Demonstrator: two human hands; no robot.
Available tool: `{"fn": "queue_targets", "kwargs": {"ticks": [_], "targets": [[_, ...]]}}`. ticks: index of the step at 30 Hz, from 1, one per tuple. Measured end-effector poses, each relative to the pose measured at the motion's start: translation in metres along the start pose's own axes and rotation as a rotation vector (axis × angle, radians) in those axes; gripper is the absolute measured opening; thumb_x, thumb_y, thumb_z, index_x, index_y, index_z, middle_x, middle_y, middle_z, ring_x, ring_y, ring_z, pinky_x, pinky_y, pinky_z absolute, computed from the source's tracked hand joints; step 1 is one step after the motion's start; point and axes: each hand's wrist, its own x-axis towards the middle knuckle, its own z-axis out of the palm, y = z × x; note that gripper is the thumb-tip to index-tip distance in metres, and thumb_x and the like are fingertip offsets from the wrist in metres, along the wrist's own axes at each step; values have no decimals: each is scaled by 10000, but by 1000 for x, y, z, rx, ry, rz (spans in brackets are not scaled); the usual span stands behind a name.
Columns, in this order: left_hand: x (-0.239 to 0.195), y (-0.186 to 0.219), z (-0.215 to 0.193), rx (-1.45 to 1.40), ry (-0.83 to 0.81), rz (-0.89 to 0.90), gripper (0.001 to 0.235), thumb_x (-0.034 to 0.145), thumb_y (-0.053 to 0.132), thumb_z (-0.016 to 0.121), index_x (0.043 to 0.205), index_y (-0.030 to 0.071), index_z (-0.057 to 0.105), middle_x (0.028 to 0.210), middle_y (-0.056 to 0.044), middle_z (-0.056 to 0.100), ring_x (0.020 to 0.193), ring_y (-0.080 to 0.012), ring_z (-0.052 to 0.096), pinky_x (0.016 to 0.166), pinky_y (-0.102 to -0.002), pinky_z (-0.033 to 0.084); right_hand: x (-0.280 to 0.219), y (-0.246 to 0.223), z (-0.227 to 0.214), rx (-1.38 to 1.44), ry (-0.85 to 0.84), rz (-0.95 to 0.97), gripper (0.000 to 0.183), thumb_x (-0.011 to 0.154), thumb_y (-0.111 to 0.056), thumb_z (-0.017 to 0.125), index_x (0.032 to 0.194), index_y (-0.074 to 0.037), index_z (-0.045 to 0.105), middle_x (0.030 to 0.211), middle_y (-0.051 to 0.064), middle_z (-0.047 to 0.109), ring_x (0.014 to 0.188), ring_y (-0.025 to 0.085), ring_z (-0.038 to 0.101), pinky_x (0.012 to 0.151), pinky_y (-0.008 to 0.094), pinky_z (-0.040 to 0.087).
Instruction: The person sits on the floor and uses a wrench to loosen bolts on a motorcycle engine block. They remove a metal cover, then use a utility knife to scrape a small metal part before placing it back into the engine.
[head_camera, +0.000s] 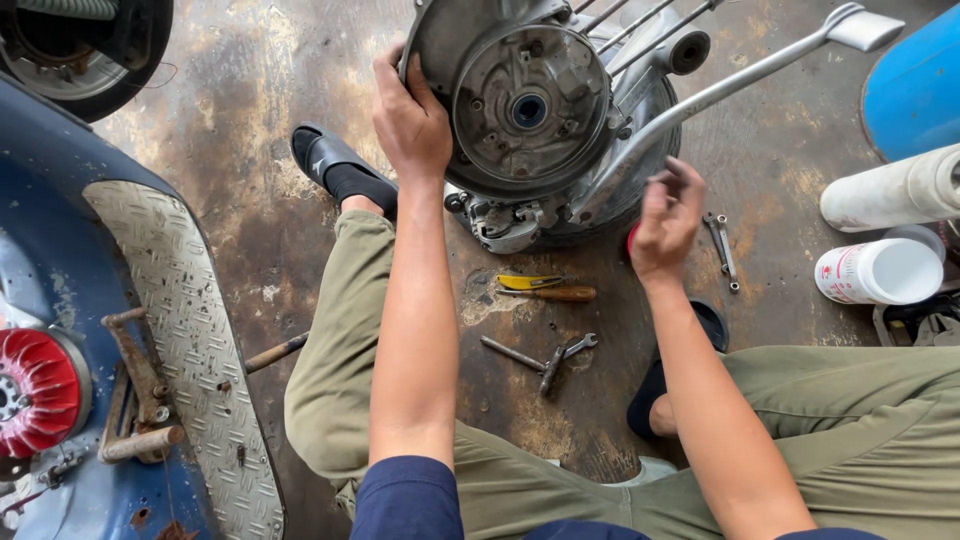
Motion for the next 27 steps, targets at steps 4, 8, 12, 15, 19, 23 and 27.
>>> {"fn": "queue_targets", "kwargs": {"ticks": [4, 8, 12, 15, 19, 23, 27], "targets": [[-3, 4, -1, -11, 7, 15, 205, 1092, 258, 469, 1225, 120, 542, 950, -126, 772, 725, -260, 765, 599, -408, 588, 12, -26, 20, -8, -201, 111, 403, 1039, -335, 512, 1314, -80, 364, 993, 43, 533, 828, 194, 541, 731, 350, 483], [-5, -5, 4, 67, -2, -28, 215, 1080, 288, 472, 1225, 148, 548, 920, -137, 774, 710, -312, 754, 592, -456, 545, -6, -1, 22, 7, -46, 206, 466, 1069, -459, 494, 1231, -22, 498, 1040, 97, 567, 909, 208, 567, 840, 344, 489], [9, -11, 7, 122, -35, -163, 257, 1065, 395, 446, 1233, 239, 562, 856, -123, 805, 670, -332, 763, 558, -498, 519, -3, 21, 23, 220, 118, 390, 613, 1036, -521, 492, 1305, 27, 545, 1077, 107, 653, 948, 180, 640, 894, 293, 514], [13, -42, 22, 59, -79, -137, 350, 1079, 429, 360, 1247, 166, 520, 705, -73, 764, 525, -210, 753, 357, -324, 595, 21, -11, 40, 271, -95, 420, 1147, 829, -906, 365, 1492, 28, 298, 1561, 303, 311, 1495, 465, 302, 1221, 600, 263], [7, -24, 13, 90, -36, -191, 295, 1065, 417, 429, 1250, 220, 546, 839, -102, 816, 645, -274, 792, 480, -434, 586, 26, -33, 38, 340, -159, 343, 253, 1004, -353, 600, 996, -110, 528, 849, -13, 484, 787, 121, 430, 770, 259, 368], [-11, -21, 7, -78, -184, -304, 536, 1041, 519, 353, 1356, 112, 502, 616, -72, 720, 408, -174, 653, 308, -331, 490, 27, -26, 44, 412, -26, 521, 544, 904, -68, 606, 1427, -14, 468, 1208, 126, 621, 1019, 198, 586, 891, 261, 473], [-5, -1, 5, -232, -185, -350, 541, 994, 555, 441, 1303, 136, 589, 910, -112, 809, 707, -208, 767, 565, -347, 582, 38, -25, 49, 587, 34, 600, 528, 911, -62, 536, 1437, -24, 551, 1207, 80, 685, 1030, 144, 596, 926, 217, 459]]}}
